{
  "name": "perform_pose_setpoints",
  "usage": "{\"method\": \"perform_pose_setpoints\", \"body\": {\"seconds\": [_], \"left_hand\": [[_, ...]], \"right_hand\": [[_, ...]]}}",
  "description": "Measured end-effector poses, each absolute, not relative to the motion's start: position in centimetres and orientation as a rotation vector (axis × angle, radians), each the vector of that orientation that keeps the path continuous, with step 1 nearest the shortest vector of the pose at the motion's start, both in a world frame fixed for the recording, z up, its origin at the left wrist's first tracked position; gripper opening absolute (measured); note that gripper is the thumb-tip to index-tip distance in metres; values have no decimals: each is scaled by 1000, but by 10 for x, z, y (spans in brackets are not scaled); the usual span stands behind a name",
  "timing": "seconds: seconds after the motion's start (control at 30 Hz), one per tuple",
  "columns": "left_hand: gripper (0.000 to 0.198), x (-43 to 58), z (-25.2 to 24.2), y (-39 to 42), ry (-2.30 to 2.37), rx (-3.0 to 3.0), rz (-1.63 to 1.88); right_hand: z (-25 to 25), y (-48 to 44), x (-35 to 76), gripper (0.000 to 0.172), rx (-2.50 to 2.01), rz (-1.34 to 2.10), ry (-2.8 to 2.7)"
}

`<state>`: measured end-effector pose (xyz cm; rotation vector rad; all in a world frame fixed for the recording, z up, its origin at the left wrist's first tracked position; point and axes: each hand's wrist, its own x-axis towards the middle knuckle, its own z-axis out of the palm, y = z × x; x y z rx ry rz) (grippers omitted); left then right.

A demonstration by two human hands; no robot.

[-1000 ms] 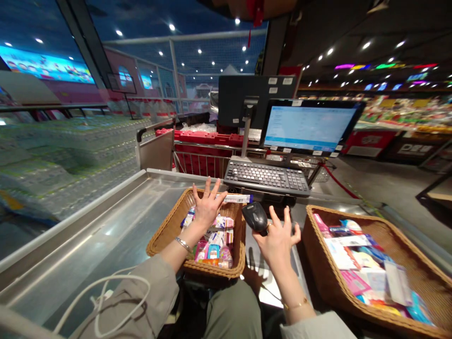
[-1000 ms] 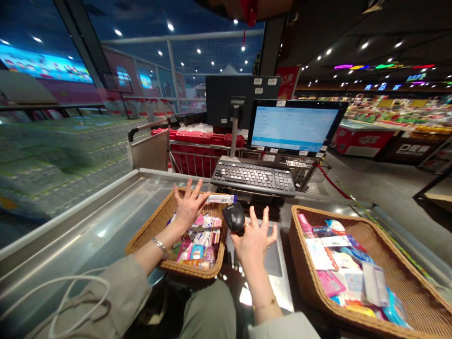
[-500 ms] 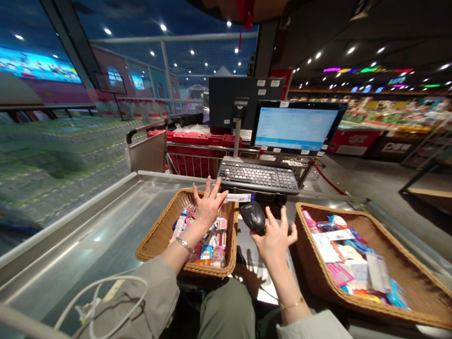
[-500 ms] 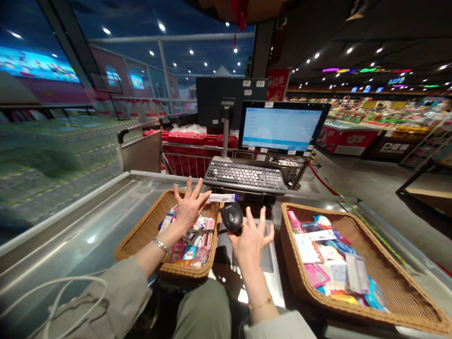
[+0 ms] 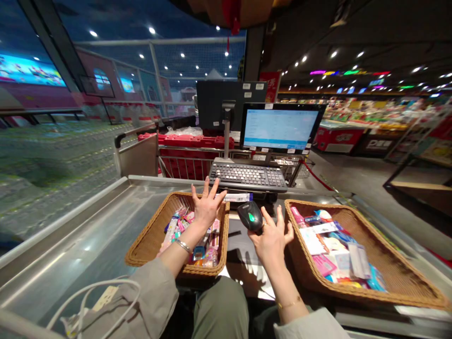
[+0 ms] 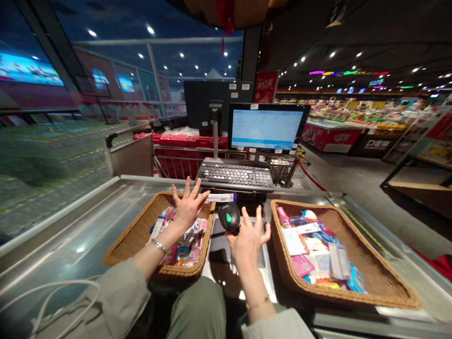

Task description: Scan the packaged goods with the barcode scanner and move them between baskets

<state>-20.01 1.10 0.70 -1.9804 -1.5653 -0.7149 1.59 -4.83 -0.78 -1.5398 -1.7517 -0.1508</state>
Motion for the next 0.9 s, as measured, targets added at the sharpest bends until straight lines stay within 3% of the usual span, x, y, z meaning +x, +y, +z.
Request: {"method": "perform_pose_setpoints", "body": {"seconds": [0.9], "left_hand": [[32, -127, 20, 17, -1340, -1993, -877]], "right_hand": [[8, -61, 77, 23, -1590, -265, -1513]]}}
